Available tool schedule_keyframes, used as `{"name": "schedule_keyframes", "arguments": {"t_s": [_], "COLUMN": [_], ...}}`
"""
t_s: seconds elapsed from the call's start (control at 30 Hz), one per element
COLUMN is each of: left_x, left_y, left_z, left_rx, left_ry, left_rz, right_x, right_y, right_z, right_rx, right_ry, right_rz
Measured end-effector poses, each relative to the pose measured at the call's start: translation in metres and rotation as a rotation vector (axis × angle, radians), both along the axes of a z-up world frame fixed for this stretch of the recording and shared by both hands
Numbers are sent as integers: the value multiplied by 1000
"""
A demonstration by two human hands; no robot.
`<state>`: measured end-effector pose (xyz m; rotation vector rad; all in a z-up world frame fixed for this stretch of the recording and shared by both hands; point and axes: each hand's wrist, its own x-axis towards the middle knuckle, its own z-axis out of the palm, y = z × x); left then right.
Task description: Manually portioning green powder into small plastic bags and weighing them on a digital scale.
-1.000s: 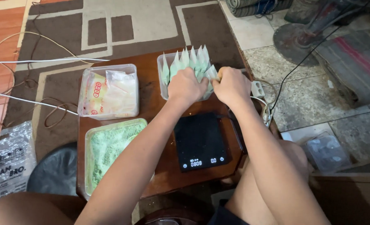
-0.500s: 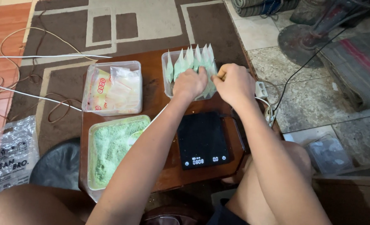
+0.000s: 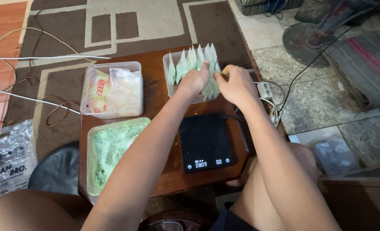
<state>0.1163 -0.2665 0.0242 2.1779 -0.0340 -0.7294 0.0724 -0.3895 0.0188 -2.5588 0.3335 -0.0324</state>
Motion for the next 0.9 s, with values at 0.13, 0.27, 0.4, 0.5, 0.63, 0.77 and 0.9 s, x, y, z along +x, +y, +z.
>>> {"name": "schedule_keyframes", "arguments": {"t_s": [0.13, 0.27, 0.4, 0.5, 0.63, 0.77, 0.9], "left_x": [-6, -17, -18, -12, -20, -22, -11], "left_y": [5, 8, 8, 9, 8, 11, 16], "left_z": [15, 30, 29, 26, 33, 32, 22], "left_rx": [3, 54, 83, 92, 85, 53, 67], "left_ry": [-18, -39, -55, -72, -74, -71, -108], "left_rz": [-52, -113, -107, -85, -85, -121, -166], "right_x": [-2, -9, -13, -8, -8, -4, -3], "right_y": [3, 6, 4, -1, -1, -2, -11], "right_z": [6, 18, 25, 20, 18, 15, 7], "right_rx": [-9, -24, -9, -4, -2, -32, -49], "right_ry": [-5, 48, 75, 85, 89, 98, 8], "right_rz": [5, -10, -23, -28, -27, -24, -34]}}
